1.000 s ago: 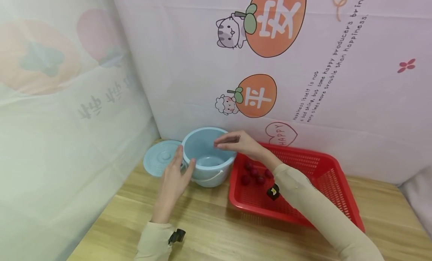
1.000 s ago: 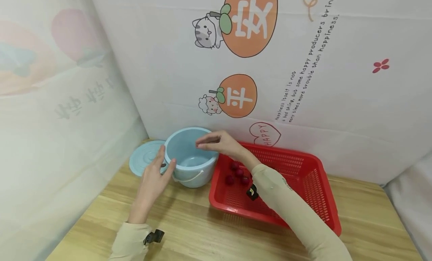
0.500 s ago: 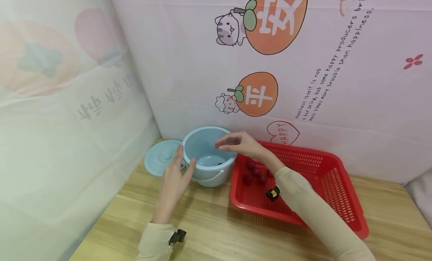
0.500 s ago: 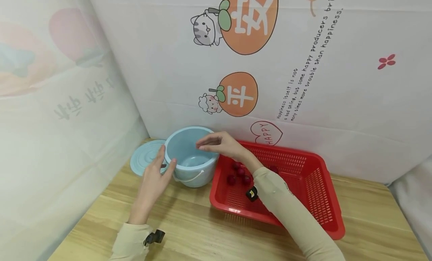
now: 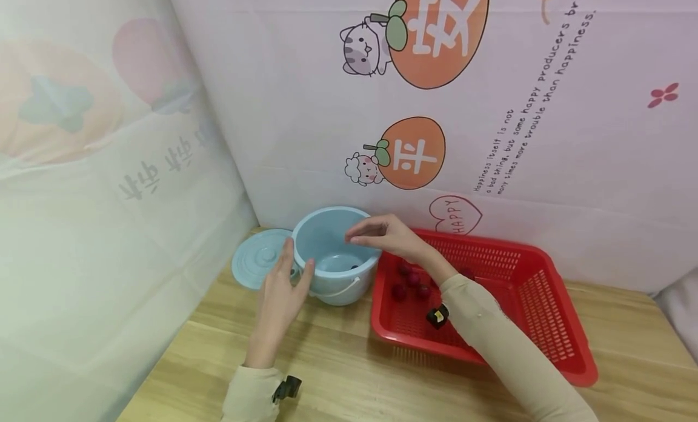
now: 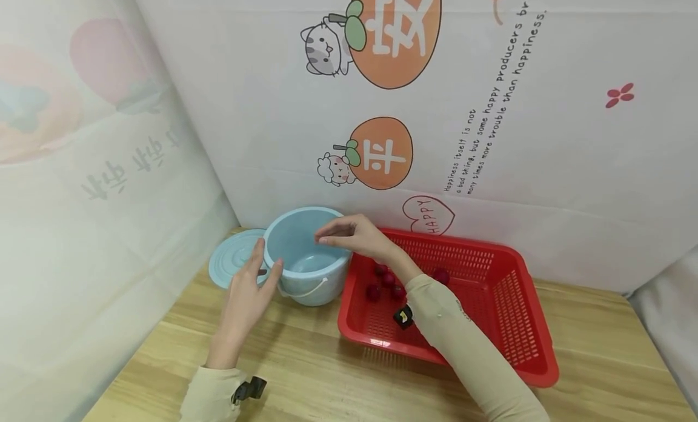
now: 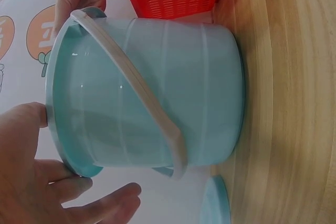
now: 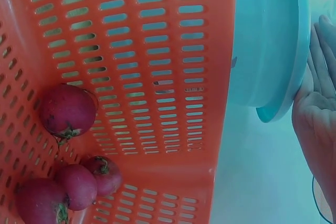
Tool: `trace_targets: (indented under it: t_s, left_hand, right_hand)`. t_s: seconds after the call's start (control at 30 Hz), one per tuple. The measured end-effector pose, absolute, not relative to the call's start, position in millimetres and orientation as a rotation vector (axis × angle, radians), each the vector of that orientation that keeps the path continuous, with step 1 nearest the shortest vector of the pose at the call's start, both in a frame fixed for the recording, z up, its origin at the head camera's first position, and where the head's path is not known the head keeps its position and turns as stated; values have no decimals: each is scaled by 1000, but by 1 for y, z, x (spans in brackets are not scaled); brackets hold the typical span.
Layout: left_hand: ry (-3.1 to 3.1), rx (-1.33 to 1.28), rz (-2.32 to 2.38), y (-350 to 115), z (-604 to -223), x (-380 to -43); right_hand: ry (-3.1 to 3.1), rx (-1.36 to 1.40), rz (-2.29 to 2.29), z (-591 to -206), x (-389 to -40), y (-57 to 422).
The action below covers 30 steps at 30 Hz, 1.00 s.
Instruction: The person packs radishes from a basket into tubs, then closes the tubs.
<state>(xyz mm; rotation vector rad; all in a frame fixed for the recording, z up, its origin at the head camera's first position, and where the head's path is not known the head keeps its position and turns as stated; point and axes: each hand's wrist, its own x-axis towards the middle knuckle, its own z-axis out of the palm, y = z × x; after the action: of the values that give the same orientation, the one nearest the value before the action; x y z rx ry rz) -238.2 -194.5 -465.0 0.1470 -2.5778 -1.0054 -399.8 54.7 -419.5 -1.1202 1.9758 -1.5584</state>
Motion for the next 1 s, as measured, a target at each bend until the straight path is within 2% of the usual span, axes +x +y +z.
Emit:
trace_targets:
  t_s: [0.43, 0.8, 1.0]
  left_hand:
    - [-2578, 163, -1027, -195, -466, -238]
    - [-2601, 160, -1022, -195, -462, -238]
    - [-2625, 139, -989, -197, -462, -237]
  right_hand:
    - [1949, -1088, -1590, -416, -397, 62]
    - [1921, -846, -1795, -409, -400, 93]
    - [1899, -805, -1879, -412, -402, 108]
